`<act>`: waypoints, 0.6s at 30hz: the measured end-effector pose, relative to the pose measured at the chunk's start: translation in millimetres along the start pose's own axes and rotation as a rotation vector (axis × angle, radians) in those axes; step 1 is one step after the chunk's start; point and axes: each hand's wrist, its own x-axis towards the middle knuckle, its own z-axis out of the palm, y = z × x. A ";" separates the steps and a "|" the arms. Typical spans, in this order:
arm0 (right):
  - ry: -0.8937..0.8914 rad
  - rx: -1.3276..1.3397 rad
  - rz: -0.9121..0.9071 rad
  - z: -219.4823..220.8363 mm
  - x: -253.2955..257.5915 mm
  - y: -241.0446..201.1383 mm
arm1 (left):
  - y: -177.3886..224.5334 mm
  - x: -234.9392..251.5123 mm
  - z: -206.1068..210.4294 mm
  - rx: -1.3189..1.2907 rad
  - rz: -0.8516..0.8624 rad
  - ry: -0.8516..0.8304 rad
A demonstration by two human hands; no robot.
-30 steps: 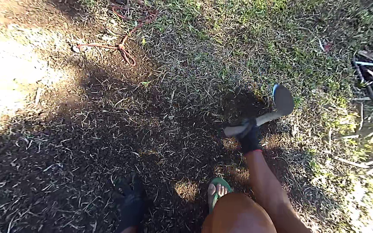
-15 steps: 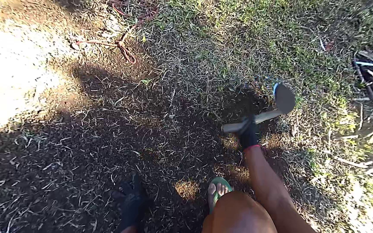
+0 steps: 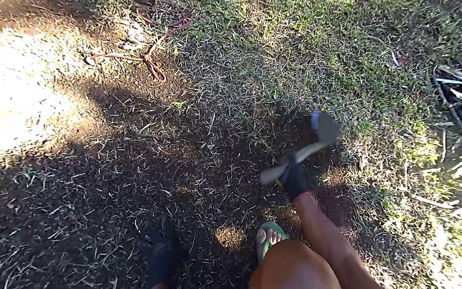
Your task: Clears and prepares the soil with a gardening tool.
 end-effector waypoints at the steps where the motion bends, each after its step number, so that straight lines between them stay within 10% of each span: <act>1: -0.083 -0.106 0.102 0.0 -14.0 11.4 | 1.2 -0.1 -1.1 0.005 -0.001 0.002; 10: 0.036 0.146 -0.107 -18.0 14.8 -49.4 | 0.8 2.7 1.1 0.028 -0.017 -0.007; 18: -0.216 -0.111 0.262 -28.6 -54.1 -0.6 | -0.9 2.2 1.3 0.007 -0.004 0.005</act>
